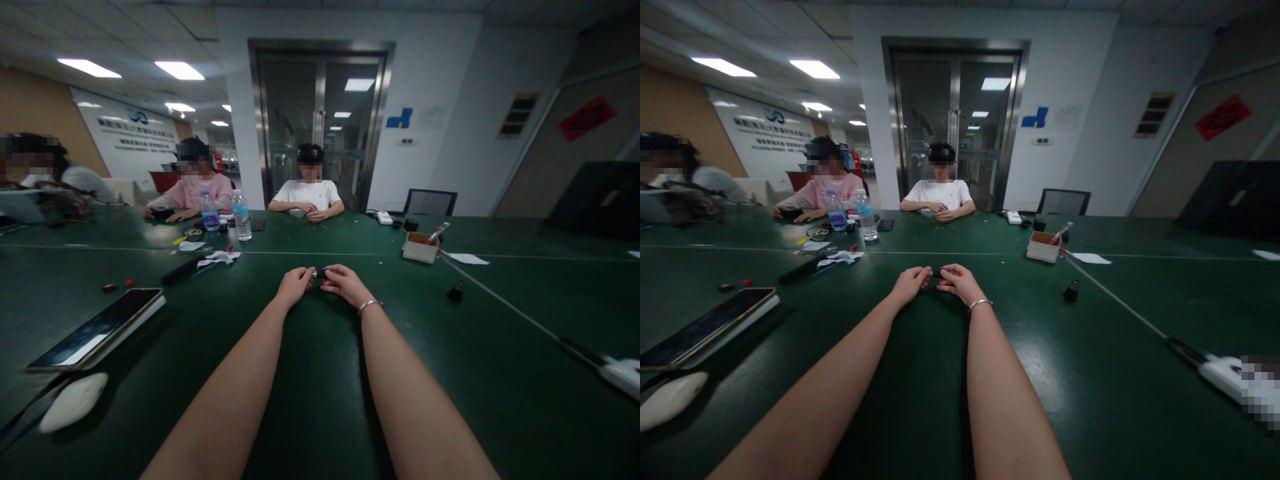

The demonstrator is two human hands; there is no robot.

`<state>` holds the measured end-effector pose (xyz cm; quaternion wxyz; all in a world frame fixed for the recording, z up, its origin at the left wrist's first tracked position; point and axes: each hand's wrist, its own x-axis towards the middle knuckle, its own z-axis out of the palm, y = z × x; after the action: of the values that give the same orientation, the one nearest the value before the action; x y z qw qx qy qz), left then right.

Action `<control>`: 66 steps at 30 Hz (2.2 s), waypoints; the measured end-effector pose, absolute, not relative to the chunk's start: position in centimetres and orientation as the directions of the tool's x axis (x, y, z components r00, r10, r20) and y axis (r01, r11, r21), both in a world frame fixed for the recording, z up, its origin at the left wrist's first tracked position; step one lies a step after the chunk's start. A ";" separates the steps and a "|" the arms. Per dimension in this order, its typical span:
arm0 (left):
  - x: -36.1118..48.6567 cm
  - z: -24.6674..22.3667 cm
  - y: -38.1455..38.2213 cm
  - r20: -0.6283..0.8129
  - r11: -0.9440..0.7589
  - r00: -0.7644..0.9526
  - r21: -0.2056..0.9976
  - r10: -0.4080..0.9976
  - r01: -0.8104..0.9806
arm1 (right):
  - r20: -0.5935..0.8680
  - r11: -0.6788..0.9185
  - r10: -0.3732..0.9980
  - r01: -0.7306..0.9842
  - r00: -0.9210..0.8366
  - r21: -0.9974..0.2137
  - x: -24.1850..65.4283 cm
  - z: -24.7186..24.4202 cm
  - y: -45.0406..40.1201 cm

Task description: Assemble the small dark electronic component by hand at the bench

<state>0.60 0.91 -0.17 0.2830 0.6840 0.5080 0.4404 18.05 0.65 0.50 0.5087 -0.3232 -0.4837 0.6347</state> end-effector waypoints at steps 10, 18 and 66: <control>0.5 -0.2 0.9 0.292 -0.292 0.077 0.827 0.953 0.480 | 0.094 -0.009 0.949 -0.325 -0.301 -0.946 18.2 0.4 0.7; 0.4 -0.1 0.7 0.259 -0.251 0.053 0.836 0.964 0.488 | 0.087 -0.025 0.944 -0.333 -0.317 -0.943 18.1 0.6 0.6; 0.8 1.1 -0.6 0.530 -0.479 0.118 0.621 0.840 0.621 | 0.089 0.026 0.982 -0.352 -0.164 -0.936 17.6 0.1 2.0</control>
<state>0.85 -0.61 1.10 0.1238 0.7374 0.4952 0.4425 17.56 1.98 0.14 0.5487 -0.3423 -0.4606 0.6080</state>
